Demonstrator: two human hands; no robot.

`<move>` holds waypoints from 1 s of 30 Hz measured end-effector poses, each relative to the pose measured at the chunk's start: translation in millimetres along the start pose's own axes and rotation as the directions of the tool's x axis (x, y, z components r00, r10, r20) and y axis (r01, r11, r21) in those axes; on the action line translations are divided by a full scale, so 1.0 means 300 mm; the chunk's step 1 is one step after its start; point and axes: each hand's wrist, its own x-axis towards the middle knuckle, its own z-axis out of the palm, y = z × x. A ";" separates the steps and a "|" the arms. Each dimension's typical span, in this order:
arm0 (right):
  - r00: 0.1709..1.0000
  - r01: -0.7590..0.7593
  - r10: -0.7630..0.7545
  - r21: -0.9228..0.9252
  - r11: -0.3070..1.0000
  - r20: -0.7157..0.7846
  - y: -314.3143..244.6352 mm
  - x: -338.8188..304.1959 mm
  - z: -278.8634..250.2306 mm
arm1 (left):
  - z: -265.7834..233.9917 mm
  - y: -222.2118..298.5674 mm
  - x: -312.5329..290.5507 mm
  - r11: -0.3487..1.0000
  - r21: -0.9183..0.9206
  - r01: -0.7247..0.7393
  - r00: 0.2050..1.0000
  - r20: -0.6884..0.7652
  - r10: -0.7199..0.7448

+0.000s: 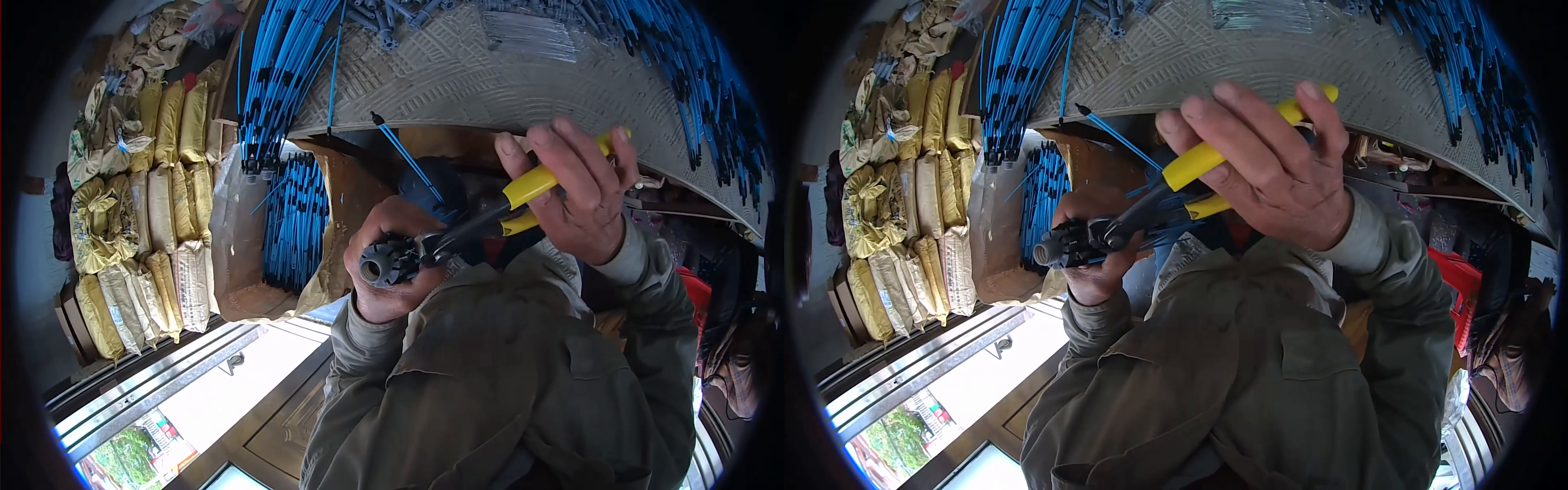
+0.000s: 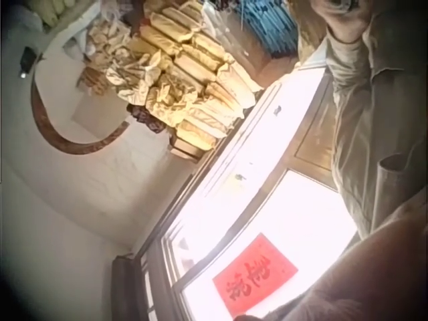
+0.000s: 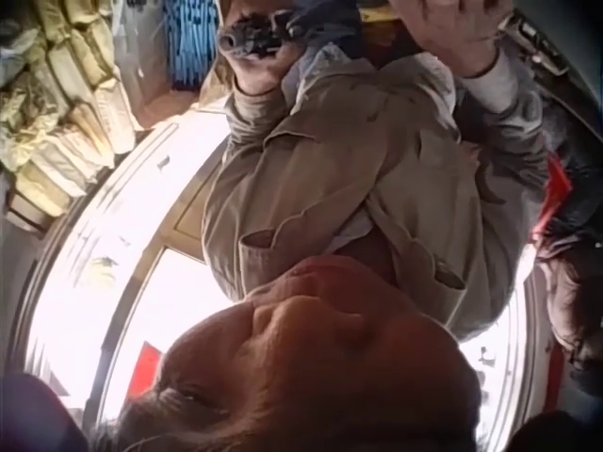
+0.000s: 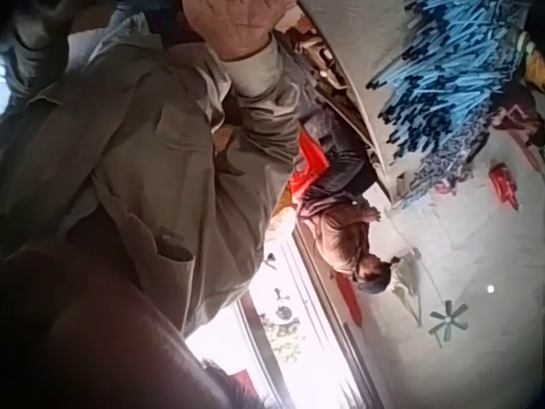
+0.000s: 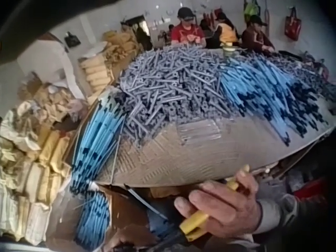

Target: The person assembles blue rods into black hub components using pliers to secure them, creating assembled frames.

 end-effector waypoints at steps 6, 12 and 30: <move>0.990 0.097 -0.108 -0.119 0.988 -0.086 0.026 0.044 0.033 | 0.015 0.033 0.001 0.999 -0.026 0.035 0.998 -0.050 -0.037; 0.999 0.028 -0.032 -0.154 0.988 -0.027 -0.030 -0.014 0.016 | 0.013 0.024 -0.012 1.000 -0.003 0.031 0.995 -0.093 -0.031; 0.501 -0.597 -0.382 0.630 0.496 0.776 0.064 0.147 -0.174 | -0.069 0.025 -0.004 0.982 -0.178 -0.056 0.973 0.211 0.094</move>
